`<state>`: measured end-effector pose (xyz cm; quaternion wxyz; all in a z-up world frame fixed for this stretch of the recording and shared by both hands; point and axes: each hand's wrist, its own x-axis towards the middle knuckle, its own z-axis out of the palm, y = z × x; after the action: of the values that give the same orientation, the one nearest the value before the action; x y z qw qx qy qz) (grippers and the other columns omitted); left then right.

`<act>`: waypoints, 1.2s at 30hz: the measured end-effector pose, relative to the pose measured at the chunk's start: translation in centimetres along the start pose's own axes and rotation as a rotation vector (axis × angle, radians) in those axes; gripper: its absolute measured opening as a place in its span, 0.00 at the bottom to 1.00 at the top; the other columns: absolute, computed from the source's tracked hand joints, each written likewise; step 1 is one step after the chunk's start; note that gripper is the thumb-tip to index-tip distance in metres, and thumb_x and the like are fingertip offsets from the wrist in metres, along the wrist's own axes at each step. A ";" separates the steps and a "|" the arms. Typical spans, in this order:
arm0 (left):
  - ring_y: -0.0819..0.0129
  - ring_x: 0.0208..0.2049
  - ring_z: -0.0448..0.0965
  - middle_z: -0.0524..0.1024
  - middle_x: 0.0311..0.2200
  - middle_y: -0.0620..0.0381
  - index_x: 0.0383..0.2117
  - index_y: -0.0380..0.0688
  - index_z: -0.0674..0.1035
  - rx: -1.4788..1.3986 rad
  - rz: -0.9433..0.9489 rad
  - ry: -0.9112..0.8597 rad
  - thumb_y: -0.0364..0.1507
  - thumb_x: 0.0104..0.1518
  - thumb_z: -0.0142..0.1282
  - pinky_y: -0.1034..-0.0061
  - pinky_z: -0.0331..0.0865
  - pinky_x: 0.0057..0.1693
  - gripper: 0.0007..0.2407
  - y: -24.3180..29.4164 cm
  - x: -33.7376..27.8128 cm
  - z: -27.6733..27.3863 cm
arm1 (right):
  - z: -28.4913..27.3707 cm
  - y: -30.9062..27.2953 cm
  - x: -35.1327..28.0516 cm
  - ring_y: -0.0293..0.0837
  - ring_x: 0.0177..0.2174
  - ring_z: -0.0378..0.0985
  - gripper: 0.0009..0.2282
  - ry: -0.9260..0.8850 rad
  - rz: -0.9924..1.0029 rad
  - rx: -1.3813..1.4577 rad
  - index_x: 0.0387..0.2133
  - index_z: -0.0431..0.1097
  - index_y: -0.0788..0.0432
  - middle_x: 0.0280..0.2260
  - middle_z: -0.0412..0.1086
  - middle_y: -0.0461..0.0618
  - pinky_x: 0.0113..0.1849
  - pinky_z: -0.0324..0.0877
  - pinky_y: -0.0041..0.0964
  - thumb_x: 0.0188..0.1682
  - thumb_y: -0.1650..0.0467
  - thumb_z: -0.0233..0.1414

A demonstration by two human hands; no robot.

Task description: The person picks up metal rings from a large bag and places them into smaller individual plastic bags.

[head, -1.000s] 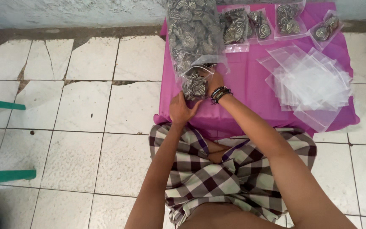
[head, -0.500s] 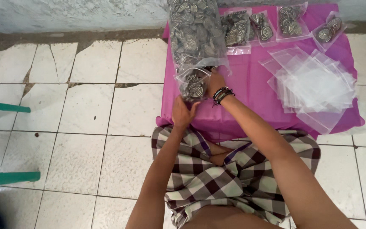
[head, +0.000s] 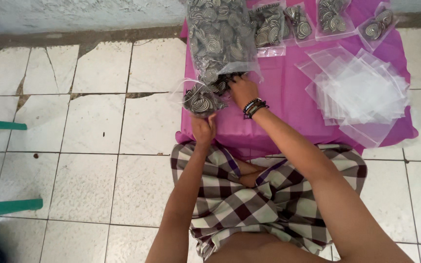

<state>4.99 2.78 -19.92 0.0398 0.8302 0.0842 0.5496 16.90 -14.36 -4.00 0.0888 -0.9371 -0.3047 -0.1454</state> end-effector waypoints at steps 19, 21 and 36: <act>0.50 0.37 0.80 0.76 0.39 0.40 0.50 0.22 0.78 -0.007 0.008 -0.048 0.49 0.60 0.58 0.65 0.79 0.45 0.31 0.3 1.3 -1.4 | -3.3 -0.2 0.8 0.61 0.37 0.84 0.12 -0.256 0.126 0.013 0.43 0.80 0.59 0.38 0.78 0.57 0.37 0.79 0.57 0.46 0.74 0.58; 0.50 0.35 0.80 0.75 0.36 0.42 0.49 0.23 0.77 -0.021 -0.002 -0.101 0.50 0.60 0.57 0.65 0.78 0.43 0.31 0.7 2.1 -2.3 | -1.7 -0.1 0.7 0.62 0.33 0.84 0.08 -0.250 0.091 -0.009 0.36 0.81 0.60 0.34 0.78 0.57 0.33 0.78 0.57 0.45 0.76 0.57; 0.42 0.48 0.80 0.75 0.49 0.30 0.57 0.15 0.70 -0.086 -0.133 -0.164 0.48 0.61 0.57 0.60 0.76 0.55 0.36 0.9 3.0 -2.6 | -8.4 -2.0 -0.5 0.61 0.50 0.78 0.19 -0.100 0.141 0.303 0.55 0.75 0.57 0.56 0.72 0.56 0.47 0.76 0.58 0.48 0.70 0.61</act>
<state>3.87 2.40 -16.02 0.1186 0.8624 0.1119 0.4792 13.46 -15.23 3.93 0.2238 -0.9380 -0.2608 -0.0445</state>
